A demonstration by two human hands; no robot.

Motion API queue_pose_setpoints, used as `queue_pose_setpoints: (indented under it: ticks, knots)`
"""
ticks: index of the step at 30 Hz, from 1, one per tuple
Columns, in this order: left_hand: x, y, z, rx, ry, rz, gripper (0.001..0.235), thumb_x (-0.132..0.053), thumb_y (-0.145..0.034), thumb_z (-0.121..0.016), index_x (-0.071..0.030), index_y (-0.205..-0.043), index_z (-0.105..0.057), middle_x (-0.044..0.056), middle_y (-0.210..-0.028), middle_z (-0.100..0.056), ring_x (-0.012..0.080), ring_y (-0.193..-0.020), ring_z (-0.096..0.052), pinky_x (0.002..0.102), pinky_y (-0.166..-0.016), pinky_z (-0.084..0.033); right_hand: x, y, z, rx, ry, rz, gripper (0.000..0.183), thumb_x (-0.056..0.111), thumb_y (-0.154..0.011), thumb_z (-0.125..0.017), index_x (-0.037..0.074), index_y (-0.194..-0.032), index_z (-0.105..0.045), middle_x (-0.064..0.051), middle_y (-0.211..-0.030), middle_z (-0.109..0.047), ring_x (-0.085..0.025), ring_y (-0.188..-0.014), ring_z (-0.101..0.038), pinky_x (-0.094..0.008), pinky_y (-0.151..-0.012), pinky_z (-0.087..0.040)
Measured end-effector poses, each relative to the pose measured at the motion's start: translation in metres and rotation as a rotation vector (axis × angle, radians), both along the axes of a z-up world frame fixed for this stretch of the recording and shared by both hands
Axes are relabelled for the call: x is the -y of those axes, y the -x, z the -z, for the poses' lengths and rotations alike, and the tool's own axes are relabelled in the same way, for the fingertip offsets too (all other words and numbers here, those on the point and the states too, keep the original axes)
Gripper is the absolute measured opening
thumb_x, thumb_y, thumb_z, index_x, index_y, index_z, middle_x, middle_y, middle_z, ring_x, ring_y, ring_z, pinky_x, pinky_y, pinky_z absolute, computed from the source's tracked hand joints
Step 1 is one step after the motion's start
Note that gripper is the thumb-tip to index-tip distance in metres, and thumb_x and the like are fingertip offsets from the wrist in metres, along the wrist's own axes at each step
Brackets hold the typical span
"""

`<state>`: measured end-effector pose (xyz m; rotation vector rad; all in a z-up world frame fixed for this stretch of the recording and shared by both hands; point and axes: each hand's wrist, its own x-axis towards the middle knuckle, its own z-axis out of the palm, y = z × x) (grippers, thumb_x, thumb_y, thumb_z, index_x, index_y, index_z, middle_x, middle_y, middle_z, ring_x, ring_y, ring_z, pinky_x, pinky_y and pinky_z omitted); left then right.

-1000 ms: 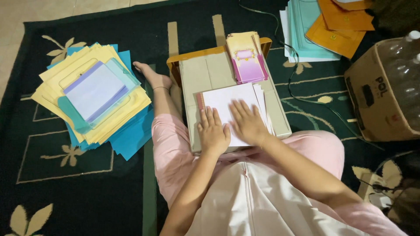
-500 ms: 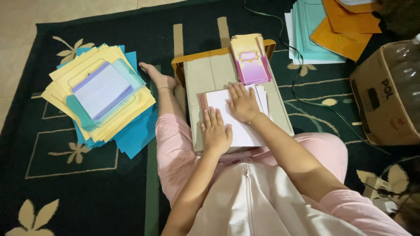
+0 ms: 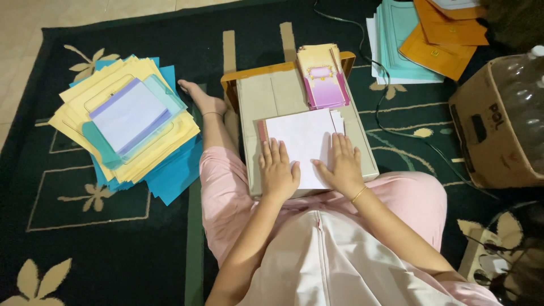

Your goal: Folding sheets of paper and placing them into a small decorative box or envelope holder.

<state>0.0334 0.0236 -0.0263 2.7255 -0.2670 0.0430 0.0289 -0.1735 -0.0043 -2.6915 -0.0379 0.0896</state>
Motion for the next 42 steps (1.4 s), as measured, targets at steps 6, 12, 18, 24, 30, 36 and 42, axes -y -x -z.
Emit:
queue_pose_setpoints:
  ticks: [6, 12, 18, 24, 30, 36, 42]
  knots:
    - [0.010, 0.005, -0.006, -0.048, -0.037, 0.029, 0.074, -0.038, -0.098, -0.046, 0.008, -0.155, -0.031, 0.034, -0.164, -0.020, 0.0471, -0.155, -0.010, 0.058, -0.120, -0.009, 0.016, -0.011, 0.017, 0.084, -0.363, 0.139, 0.092, 0.040, -0.085, -0.079, 0.008, -0.159, -0.036, -0.024, -0.154, -0.046, -0.043, -0.147, -0.038, -0.059, -0.119, -0.026]
    - [0.036, 0.010, -0.009, -0.134, 0.043, 0.069, 0.076, -0.038, -0.098, -0.045, 0.007, -0.157, -0.027, 0.032, -0.166, -0.014, 0.0463, -0.156, -0.005, 0.057, -0.121, -0.005, 0.050, -0.008, 0.011, 0.104, -0.608, 0.302, 0.075, 0.023, -0.085, -0.079, 0.004, -0.150, -0.047, -0.028, -0.133, -0.063, -0.043, -0.122, -0.062, -0.050, -0.102, -0.051]
    - [0.027, 0.002, -0.030, -0.127, -0.045, 0.062, 0.096, -0.063, -0.086, -0.054, -0.002, -0.157, -0.032, 0.024, -0.165, -0.023, 0.0389, -0.153, -0.020, 0.059, -0.118, -0.017, 0.090, -0.013, 0.025, -0.032, -0.367, 0.378, 0.051, 0.040, -0.080, -0.083, 0.014, -0.124, -0.074, -0.006, -0.094, -0.077, -0.025, -0.095, -0.074, -0.039, -0.083, -0.057]
    - [0.020, 0.001, -0.035, -0.147, -0.063, 0.061, 0.086, -0.058, -0.093, -0.047, -0.007, -0.159, -0.028, 0.021, -0.169, -0.015, 0.0368, -0.157, -0.007, 0.063, -0.121, -0.008, 0.032, 0.009, -0.065, 0.111, -0.738, -0.101, 0.048, 0.027, -0.111, -0.032, 0.007, -0.128, -0.072, -0.021, -0.131, -0.068, -0.039, -0.135, -0.055, -0.049, -0.113, -0.039]
    - [0.021, -0.002, -0.030, -0.238, -0.072, 0.073, 0.084, -0.046, -0.090, -0.045, -0.007, -0.161, -0.024, 0.019, -0.171, -0.008, 0.0384, -0.158, 0.002, 0.062, -0.123, -0.007, -0.034, -0.017, -0.035, -0.102, 0.258, -0.202, 0.063, 0.039, -0.108, -0.020, 0.010, -0.164, -0.024, -0.013, -0.171, -0.020, -0.031, -0.159, -0.014, -0.057, -0.122, -0.010]
    - [0.009, -0.006, -0.033, -0.279, -0.071, 0.102, 0.082, -0.030, -0.091, -0.053, -0.010, -0.163, -0.020, 0.016, -0.172, -0.006, 0.0351, -0.158, -0.001, 0.057, -0.122, -0.010, -0.031, -0.081, 0.010, -0.100, 0.321, -0.124, 0.068, 0.048, -0.108, -0.015, 0.014, -0.166, -0.015, -0.008, -0.174, -0.010, -0.028, -0.160, -0.005, -0.063, -0.122, 0.000]
    - [-0.013, -0.016, 0.004, 0.109, 0.357, 0.030, 0.052, -0.012, -0.098, -0.043, -0.008, -0.150, -0.048, 0.018, -0.150, -0.051, 0.0381, -0.143, -0.043, 0.053, -0.109, -0.036, -0.032, -0.083, 0.014, -0.086, 0.325, -0.110, 0.069, 0.048, -0.106, -0.009, 0.015, -0.166, -0.015, -0.006, -0.174, -0.011, -0.027, -0.160, -0.004, -0.063, -0.122, 0.000]
